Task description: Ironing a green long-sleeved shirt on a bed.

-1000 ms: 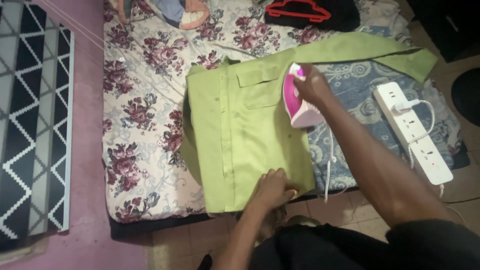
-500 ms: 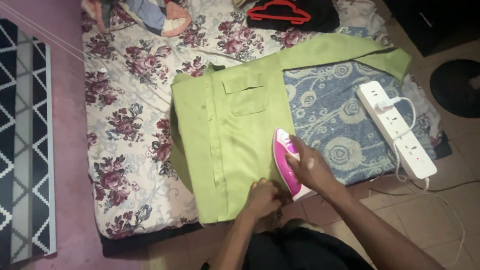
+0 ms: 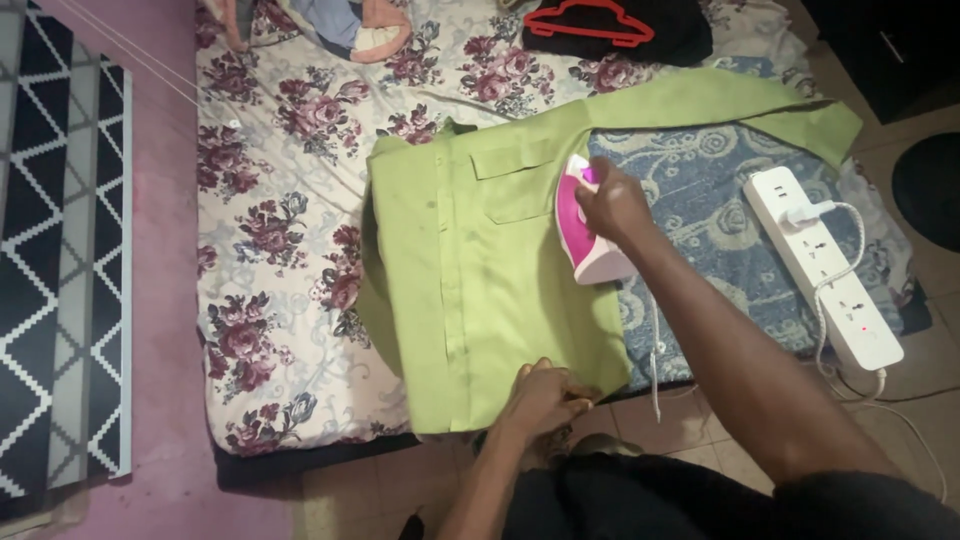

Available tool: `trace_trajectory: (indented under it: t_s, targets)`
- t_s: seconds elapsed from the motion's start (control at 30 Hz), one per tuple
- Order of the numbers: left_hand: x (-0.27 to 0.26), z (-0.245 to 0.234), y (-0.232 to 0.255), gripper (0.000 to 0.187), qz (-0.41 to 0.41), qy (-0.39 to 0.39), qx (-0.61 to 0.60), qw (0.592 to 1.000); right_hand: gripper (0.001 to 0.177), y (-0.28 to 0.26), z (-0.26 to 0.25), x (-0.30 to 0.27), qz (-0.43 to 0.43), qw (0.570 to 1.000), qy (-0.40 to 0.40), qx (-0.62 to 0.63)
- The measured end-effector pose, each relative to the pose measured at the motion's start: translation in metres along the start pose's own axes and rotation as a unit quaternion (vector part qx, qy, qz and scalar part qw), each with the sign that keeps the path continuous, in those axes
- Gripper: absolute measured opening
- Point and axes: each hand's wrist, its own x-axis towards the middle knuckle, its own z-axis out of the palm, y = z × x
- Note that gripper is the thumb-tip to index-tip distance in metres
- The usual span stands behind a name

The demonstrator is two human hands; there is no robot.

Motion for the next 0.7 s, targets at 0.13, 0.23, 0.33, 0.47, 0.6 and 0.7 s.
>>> trace_trajectory:
  t_s: [0.13,0.23,0.33,0.47,0.6,0.7]
  targets:
    - [0.001,0.001,-0.003,0.028,0.000,0.004,0.043,0.999,0.052,0.015,0.001,0.006,-0.141,0.985,0.092,-0.040]
    - [-0.001,-0.008,0.003,0.025,0.018,-0.008,-0.006,1.000,0.053,-0.018,-0.018,-0.047,-0.040,0.999,0.020,0.020]
    - [0.005,0.003,-0.007,0.027,0.043,0.011,0.000,0.999,0.056,-0.011,-0.020,-0.086,0.034,0.998,-0.032,0.043]
    - [0.006,0.006,-0.012,0.028,0.030,0.006,0.018,0.999,0.058,-0.006,-0.024,-0.143,0.029,0.996,-0.078,-0.033]
    - [0.008,0.012,-0.023,0.028,0.011,0.001,0.021,1.000,0.061,0.077,0.007,-0.167,-0.160,0.986,-0.028,-0.033]
    - [0.008,0.012,-0.027,0.021,0.050,-0.018,0.036,0.998,0.060,0.080,0.007,-0.188,-0.166,0.983,-0.007,-0.074]
